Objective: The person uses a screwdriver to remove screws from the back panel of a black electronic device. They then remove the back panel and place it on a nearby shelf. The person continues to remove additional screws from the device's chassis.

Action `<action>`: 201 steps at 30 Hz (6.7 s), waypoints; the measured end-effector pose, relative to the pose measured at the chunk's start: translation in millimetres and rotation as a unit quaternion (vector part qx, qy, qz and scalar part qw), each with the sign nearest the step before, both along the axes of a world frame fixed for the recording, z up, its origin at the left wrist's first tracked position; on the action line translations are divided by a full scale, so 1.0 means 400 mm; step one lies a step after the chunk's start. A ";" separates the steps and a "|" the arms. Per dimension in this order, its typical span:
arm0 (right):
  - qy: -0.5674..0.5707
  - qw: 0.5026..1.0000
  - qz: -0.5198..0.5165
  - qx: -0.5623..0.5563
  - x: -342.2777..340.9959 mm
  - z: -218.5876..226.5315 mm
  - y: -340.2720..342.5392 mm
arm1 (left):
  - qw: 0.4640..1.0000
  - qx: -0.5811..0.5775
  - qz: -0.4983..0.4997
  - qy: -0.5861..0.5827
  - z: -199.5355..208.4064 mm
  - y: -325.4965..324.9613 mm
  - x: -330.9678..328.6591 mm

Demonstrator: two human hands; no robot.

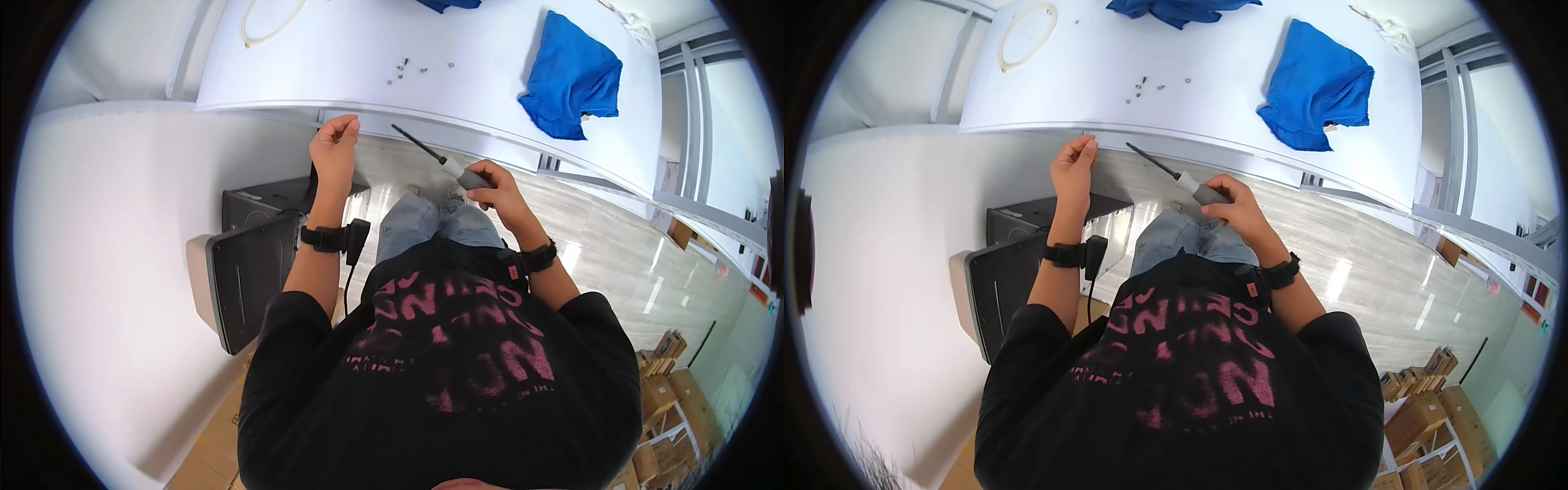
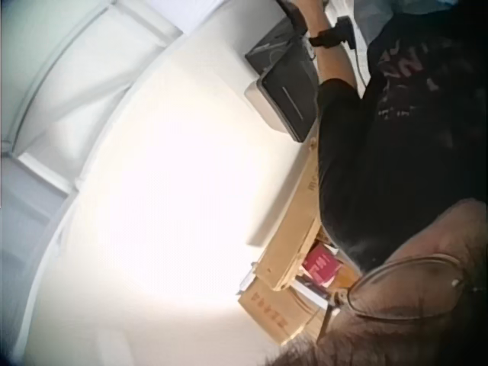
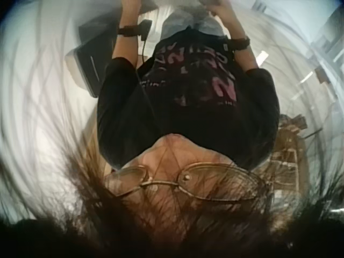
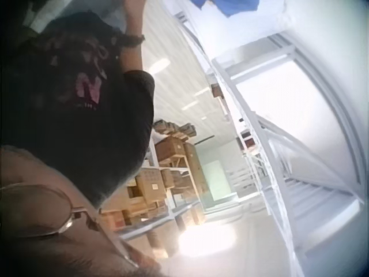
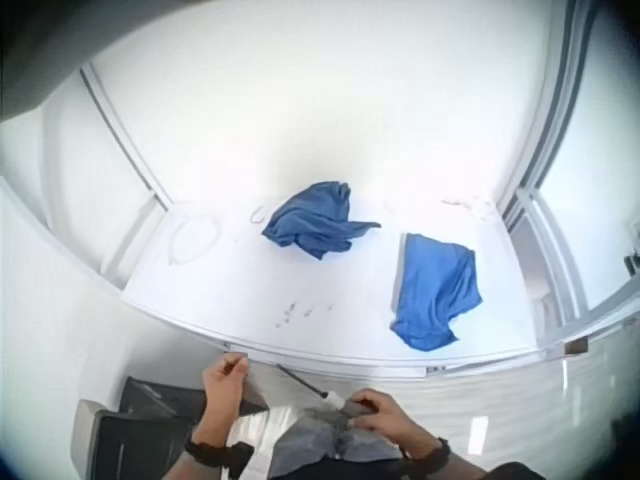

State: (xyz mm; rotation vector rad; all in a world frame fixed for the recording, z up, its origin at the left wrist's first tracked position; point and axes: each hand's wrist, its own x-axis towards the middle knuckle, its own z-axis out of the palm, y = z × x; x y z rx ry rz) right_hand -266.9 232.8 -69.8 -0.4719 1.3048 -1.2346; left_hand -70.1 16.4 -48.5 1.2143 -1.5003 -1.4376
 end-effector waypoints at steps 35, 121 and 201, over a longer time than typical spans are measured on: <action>-0.104 0.886 0.439 -0.108 0.480 0.072 -0.370 | 0.876 -0.222 0.354 -0.240 0.179 0.336 0.748; 0.397 0.871 0.134 -0.256 0.159 0.698 -0.910 | 0.961 -0.167 0.183 0.127 0.209 -0.079 0.550; 0.067 0.966 0.244 -0.042 0.636 -0.482 -0.247 | 0.955 0.246 0.098 0.135 -0.733 0.293 0.736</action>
